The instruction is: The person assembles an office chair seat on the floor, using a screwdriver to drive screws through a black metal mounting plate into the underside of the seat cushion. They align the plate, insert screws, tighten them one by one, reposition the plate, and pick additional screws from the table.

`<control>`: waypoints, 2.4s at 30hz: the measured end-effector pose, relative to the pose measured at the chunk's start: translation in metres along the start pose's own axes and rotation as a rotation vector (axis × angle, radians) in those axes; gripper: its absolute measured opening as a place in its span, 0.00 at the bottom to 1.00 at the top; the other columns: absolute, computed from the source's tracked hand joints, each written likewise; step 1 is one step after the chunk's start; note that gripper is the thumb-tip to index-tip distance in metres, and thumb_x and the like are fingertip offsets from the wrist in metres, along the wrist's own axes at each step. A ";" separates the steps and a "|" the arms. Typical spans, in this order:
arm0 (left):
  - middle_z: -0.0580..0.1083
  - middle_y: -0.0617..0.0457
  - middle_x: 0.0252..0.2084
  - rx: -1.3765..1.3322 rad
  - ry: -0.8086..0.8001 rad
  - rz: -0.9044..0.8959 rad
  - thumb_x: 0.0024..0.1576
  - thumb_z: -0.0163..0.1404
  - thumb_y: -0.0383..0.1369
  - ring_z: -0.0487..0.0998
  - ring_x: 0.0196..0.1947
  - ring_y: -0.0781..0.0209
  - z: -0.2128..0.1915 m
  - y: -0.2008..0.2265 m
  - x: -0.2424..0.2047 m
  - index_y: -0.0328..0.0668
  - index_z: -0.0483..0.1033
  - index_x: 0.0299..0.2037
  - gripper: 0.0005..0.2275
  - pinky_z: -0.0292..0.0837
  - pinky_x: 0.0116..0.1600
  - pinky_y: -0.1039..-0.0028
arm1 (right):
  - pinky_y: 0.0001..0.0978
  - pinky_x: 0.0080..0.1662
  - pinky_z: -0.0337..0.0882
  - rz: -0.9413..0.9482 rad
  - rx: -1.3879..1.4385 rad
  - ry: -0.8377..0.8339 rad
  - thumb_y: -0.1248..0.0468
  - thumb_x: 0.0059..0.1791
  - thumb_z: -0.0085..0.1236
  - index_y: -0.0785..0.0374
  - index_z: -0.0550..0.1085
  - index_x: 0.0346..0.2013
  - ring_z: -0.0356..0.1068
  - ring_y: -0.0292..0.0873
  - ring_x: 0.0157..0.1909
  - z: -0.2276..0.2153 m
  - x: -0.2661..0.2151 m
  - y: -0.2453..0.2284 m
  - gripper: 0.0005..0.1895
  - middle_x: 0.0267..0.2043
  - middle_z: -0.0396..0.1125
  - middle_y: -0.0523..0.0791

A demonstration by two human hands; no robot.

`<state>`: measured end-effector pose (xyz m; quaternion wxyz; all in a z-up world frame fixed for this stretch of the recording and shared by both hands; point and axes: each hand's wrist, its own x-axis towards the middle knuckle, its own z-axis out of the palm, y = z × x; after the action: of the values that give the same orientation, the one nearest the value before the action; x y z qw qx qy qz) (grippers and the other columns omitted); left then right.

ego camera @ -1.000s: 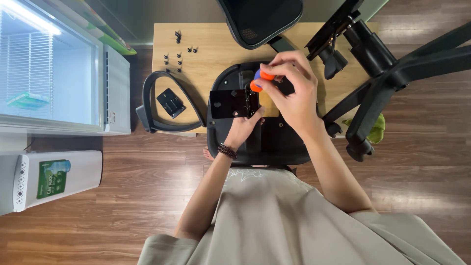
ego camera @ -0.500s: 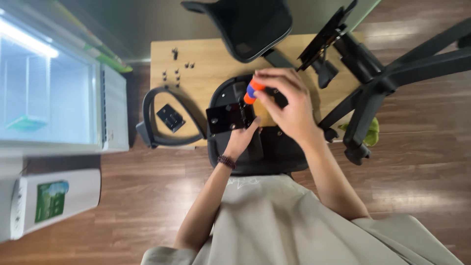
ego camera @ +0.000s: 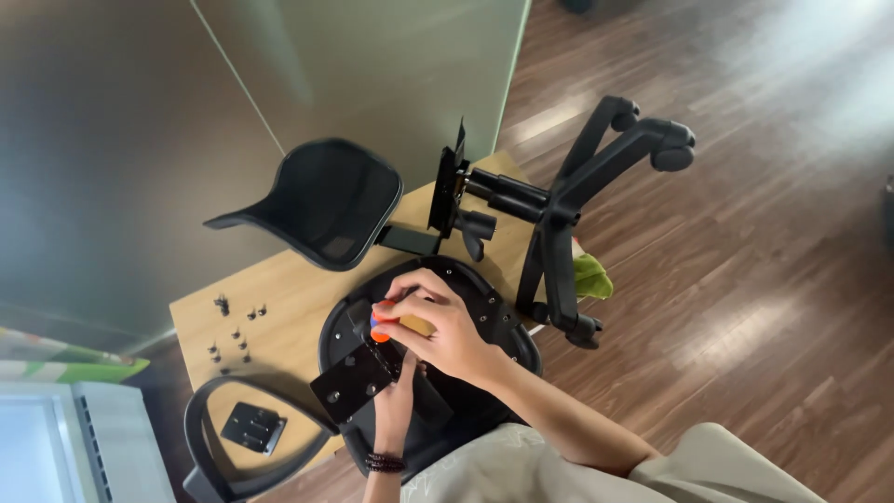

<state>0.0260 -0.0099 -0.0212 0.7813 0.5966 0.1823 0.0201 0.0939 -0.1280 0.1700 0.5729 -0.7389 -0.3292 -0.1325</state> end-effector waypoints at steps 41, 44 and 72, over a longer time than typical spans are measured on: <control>0.74 0.56 0.28 -0.025 -0.075 -0.008 0.58 0.56 0.29 0.76 0.27 0.69 0.005 -0.003 0.012 0.34 0.76 0.38 0.05 0.73 0.33 0.75 | 0.30 0.49 0.75 -0.074 -0.133 0.160 0.74 0.44 0.70 0.65 0.73 0.40 0.73 0.41 0.46 0.012 -0.012 0.022 0.15 0.49 0.66 0.48; 0.76 0.55 0.28 0.006 -0.067 -0.020 0.58 0.57 0.30 0.76 0.26 0.69 0.003 -0.006 0.013 0.32 0.77 0.38 0.07 0.74 0.33 0.75 | 0.31 0.51 0.76 -0.060 -0.141 0.161 0.75 0.44 0.69 0.65 0.74 0.41 0.74 0.43 0.48 0.010 -0.007 0.012 0.14 0.50 0.68 0.48; 0.74 0.57 0.29 -0.005 -0.119 0.052 0.58 0.56 0.29 0.75 0.26 0.70 0.004 0.000 0.017 0.34 0.76 0.39 0.06 0.74 0.33 0.75 | 0.35 0.58 0.71 -0.057 -0.202 0.037 0.73 0.47 0.65 0.65 0.75 0.55 0.72 0.46 0.55 0.016 -0.001 -0.006 0.21 0.56 0.68 0.50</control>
<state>0.0427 -0.0094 -0.0245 0.7914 0.5995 0.1197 0.0055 0.0864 -0.1130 0.1686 0.4973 -0.7808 -0.3243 -0.1947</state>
